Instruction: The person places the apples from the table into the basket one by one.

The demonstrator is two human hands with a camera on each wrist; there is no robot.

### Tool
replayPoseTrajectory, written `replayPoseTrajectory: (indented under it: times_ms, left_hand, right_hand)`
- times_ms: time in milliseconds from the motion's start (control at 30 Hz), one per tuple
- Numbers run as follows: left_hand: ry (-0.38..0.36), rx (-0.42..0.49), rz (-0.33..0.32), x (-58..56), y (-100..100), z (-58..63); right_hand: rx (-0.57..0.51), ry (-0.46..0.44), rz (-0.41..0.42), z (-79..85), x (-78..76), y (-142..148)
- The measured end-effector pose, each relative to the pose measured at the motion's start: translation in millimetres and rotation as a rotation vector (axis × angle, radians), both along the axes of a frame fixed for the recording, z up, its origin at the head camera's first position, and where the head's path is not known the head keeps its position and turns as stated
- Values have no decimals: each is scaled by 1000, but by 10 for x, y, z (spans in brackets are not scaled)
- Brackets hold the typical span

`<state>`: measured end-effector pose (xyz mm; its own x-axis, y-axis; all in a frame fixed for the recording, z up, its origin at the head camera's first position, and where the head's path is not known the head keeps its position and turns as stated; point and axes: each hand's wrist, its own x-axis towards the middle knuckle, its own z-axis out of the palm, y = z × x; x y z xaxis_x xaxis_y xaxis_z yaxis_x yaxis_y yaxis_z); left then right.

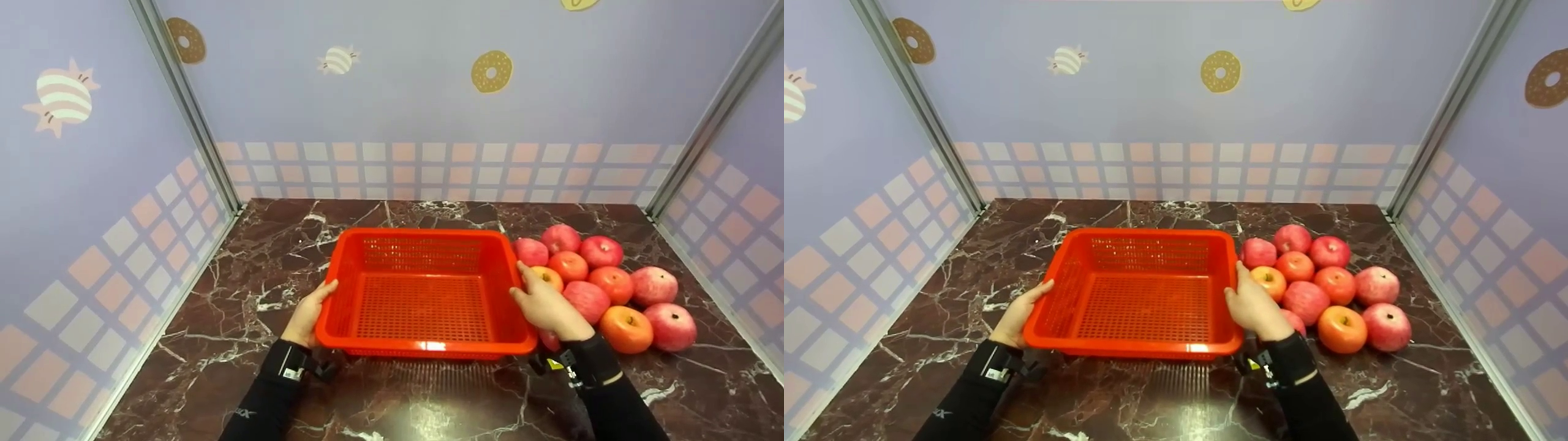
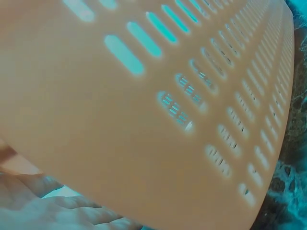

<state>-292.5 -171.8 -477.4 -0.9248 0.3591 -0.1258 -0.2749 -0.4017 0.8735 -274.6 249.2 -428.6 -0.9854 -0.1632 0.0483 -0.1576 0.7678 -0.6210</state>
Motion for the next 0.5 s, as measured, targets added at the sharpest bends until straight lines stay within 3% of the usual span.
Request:
replayPoseTrajectory:
  times_ms: [300, 500]
  left_hand:
    - [51, -43, -21, 11, -33, -28]
    - [25, -11, -16, 5, -24, -27]
  right_hand:
    - [1, 1, 3, -3, -3, 6]
    - [12, 5, 15, 4, -1, 20]
